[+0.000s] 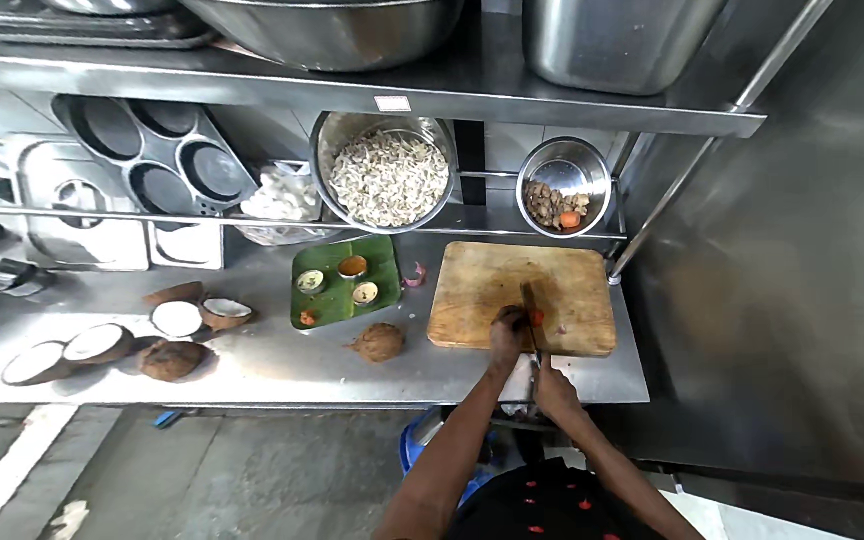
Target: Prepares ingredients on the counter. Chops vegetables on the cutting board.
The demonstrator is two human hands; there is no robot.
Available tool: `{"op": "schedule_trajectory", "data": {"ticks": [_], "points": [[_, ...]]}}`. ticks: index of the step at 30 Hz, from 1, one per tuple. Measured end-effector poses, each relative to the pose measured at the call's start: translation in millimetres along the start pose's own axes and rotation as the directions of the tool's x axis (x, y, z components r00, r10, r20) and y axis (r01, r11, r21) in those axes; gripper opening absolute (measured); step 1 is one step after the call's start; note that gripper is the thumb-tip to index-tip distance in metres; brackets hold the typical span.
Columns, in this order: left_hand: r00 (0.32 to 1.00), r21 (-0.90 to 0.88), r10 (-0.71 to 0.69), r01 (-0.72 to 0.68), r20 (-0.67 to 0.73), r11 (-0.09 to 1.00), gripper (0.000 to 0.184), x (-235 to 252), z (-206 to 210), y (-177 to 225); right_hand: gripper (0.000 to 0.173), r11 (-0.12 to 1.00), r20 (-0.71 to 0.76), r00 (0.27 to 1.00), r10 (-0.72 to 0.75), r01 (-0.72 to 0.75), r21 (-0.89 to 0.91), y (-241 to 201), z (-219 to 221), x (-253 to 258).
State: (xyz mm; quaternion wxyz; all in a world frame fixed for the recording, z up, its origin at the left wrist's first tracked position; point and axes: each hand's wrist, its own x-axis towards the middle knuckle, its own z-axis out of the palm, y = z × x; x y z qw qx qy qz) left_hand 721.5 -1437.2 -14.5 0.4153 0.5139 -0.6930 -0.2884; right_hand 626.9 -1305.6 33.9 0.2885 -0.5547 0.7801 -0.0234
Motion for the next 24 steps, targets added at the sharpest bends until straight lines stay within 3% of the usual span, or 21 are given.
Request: {"op": "schedule_trajectory", "data": {"ticks": [5, 9, 14, 24], "points": [[1.000, -0.009, -0.004, 0.004, -0.004, 1.000, 0.012, 1.6, -0.5, -1.2, 0.065, 1.000, -0.015, 1.000, -0.004, 0.004, -0.004, -3.1, -0.3, 5.4], [0.999, -0.022, 0.029, -0.030, -0.018, 0.999, 0.015, -0.8, 1.5, -4.9, 0.066, 0.999, 0.023, 1.000, -0.005, 0.004, 0.038, -10.3, -25.2, -2.7], [0.999, 0.028, 0.035, -0.034, -0.017, 0.999, 0.014, 0.9, 2.2, -2.9, 0.056, 0.997, 0.048, 0.999, -0.022, 0.018, 0.081, -17.3, -45.7, -8.8], [1.000, 0.051, 0.019, -0.019, 0.007, 0.999, 0.013, 1.0, 2.3, -2.7, 0.057, 0.998, 0.086, 0.996, -0.004, -0.002, 0.061, -12.6, -35.8, -11.3]]}}
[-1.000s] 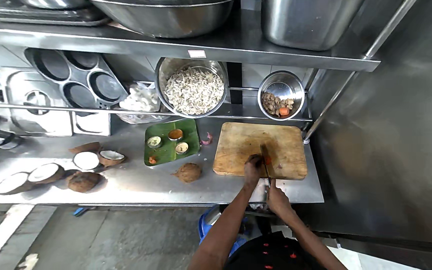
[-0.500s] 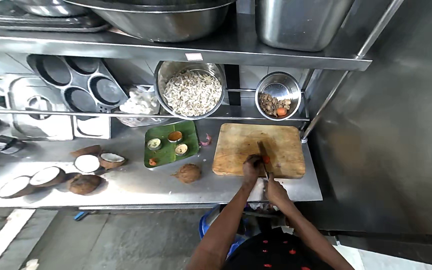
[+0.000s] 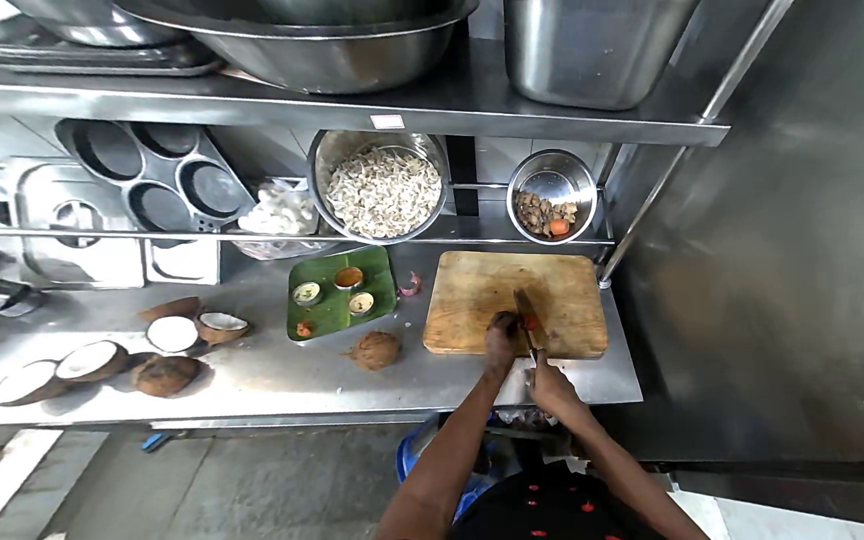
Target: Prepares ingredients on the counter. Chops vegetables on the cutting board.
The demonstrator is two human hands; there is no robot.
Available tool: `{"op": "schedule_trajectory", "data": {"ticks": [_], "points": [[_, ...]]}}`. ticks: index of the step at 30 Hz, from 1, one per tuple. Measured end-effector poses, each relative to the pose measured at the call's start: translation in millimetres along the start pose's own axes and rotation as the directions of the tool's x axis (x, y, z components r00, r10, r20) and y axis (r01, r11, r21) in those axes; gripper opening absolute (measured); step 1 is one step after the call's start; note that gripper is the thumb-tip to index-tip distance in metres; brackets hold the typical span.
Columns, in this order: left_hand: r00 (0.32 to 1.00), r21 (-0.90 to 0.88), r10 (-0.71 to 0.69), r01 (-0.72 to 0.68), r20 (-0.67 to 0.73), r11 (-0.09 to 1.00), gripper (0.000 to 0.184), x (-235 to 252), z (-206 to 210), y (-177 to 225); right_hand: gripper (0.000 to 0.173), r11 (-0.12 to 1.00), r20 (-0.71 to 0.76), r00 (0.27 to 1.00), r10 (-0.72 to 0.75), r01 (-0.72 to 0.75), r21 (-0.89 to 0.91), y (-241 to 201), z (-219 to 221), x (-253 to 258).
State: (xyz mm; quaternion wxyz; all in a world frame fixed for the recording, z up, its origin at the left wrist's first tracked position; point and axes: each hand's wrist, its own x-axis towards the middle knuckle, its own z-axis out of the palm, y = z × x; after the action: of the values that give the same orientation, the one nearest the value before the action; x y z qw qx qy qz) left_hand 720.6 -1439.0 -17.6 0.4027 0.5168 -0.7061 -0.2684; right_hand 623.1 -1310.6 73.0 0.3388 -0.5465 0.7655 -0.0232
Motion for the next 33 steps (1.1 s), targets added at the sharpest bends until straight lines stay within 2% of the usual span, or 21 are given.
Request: {"op": "schedule_trajectory", "data": {"ticks": [4, 13, 23, 27, 33], "points": [[1.000, 0.020, 0.002, -0.002, 0.006, 1.000, 0.013, 0.1, 0.0, -0.7, 0.052, 1.000, -0.008, 1.000, -0.002, 0.002, 0.001, 1.1, 4.3, -1.1], [0.998, -0.009, 0.034, -0.035, -0.061, 0.999, 0.014, -2.2, 4.6, -3.5, 0.055, 1.000, -0.026, 1.000, 0.007, -0.008, -0.018, 10.4, 17.4, 3.8], [1.000, -0.037, -0.024, 0.023, -0.003, 0.999, 0.013, 1.5, -6.0, 5.2, 0.059, 0.996, -0.088, 0.996, 0.008, -0.016, -0.085, 13.2, 39.0, 16.9], [1.000, -0.014, -0.013, 0.013, -0.009, 1.000, 0.013, -0.2, -2.6, 2.4, 0.059, 0.999, -0.075, 0.997, 0.000, -0.003, -0.046, 14.8, 28.2, 16.6], [0.999, -0.017, -0.034, 0.034, -0.012, 0.999, 0.024, 0.0, -2.5, 1.1, 0.058, 0.999, 0.012, 1.000, 0.017, -0.018, 0.041, 0.5, -5.8, 3.2]]}}
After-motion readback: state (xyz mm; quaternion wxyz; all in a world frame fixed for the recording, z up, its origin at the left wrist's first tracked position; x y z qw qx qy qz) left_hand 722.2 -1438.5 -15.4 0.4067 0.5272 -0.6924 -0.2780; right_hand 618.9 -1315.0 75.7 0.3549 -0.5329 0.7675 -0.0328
